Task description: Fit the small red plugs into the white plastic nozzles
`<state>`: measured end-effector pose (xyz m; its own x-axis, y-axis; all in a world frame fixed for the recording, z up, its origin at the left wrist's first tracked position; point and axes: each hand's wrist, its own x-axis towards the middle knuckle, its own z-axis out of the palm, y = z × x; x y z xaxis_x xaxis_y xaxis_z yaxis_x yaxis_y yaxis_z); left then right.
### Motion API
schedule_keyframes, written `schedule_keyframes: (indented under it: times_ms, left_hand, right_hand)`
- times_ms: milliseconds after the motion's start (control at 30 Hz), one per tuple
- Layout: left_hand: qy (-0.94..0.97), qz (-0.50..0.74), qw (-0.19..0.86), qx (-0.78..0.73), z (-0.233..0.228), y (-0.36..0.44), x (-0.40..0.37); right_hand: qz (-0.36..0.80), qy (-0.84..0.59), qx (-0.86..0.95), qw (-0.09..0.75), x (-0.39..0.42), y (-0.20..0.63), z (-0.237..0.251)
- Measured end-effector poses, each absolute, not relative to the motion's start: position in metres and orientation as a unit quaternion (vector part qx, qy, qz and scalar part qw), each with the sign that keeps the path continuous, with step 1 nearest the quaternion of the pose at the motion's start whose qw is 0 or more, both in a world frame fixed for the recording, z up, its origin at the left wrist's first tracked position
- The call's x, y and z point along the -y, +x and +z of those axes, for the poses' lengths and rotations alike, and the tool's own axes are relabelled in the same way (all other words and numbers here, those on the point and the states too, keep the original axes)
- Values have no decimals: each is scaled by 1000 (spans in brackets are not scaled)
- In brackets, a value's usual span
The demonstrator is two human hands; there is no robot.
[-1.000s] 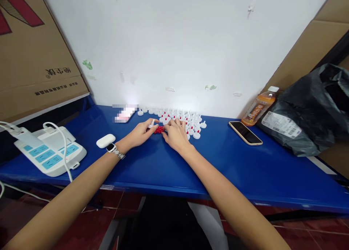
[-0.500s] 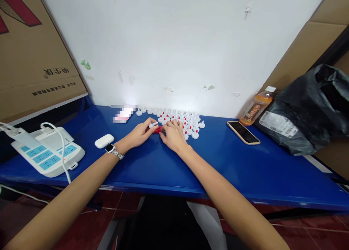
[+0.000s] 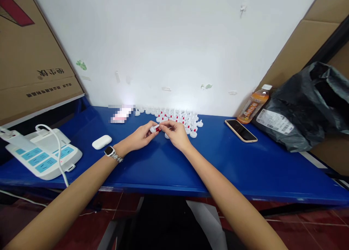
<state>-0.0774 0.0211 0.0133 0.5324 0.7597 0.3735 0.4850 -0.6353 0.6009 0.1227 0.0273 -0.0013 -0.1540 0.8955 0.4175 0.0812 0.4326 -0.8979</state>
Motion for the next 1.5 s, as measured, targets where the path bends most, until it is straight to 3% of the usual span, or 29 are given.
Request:
schedule_keyframes:
  times_ms: [233,1200,1500]
  left_hand:
    - [858,297,208,-364,15,-75,-16]
    - [867,284,178,-368,12,-74,-15]
    - [851,306,208,-374,14,-73,-15]
  right_hand:
    - [462,-351,603,547,-23,123,7]
    - [464,-353,622,522,-22,127,10]
    - [420,-354,597,584,-19,115,3]
